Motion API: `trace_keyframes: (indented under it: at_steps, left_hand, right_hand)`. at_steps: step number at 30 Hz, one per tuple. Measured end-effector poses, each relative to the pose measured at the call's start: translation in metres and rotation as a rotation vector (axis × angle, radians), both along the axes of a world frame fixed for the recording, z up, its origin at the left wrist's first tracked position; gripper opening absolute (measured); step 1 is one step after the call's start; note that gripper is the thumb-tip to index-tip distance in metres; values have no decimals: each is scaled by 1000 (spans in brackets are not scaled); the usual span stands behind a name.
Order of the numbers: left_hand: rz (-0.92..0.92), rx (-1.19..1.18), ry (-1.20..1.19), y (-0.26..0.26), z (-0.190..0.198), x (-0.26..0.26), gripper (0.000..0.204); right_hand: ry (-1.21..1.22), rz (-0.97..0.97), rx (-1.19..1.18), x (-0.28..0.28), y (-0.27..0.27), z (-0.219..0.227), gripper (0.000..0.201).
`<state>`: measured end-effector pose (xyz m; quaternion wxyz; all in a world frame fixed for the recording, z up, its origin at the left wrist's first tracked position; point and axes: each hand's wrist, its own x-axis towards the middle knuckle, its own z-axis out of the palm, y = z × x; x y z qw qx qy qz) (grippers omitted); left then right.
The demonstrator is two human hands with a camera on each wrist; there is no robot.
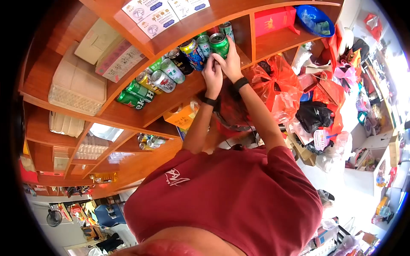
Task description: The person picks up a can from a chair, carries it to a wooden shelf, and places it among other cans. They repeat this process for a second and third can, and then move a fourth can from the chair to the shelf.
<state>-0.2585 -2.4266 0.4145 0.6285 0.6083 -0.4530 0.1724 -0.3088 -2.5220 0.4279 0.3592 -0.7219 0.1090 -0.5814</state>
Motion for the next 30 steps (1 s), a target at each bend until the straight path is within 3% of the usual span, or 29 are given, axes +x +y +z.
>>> trace_keyframes:
  at_steps: [3, 7, 11, 14, 22, 27, 30]
  left_hand:
    - [-109, -43, 297, 2, -3, -1, 38]
    - [6, 47, 162, 3, -5, 0, 37]
    - [5, 116, 208, 4, -1, -3, 41]
    - [1, 16, 84, -2, -13, 8, 42]
    - [6, 33, 98, 0, -14, 8, 45]
    - [26, 170, 132, 3, -16, 11, 43]
    - [37, 79, 32, -1, -16, 14, 43]
  right_hand:
    - [20, -26, -13, 2, -1, -4, 89]
    - [143, -21, 91, 1, -1, -7, 89]
    - [175, -41, 97, 4, -2, -10, 87]
    - [162, -62, 57, 6, -2, -8, 88]
    - [246, -73, 67, 8, -3, -10, 89]
    - [254, -112, 62, 15, -4, -14, 85]
    - [232, -138, 15, 18, -7, -14, 81]
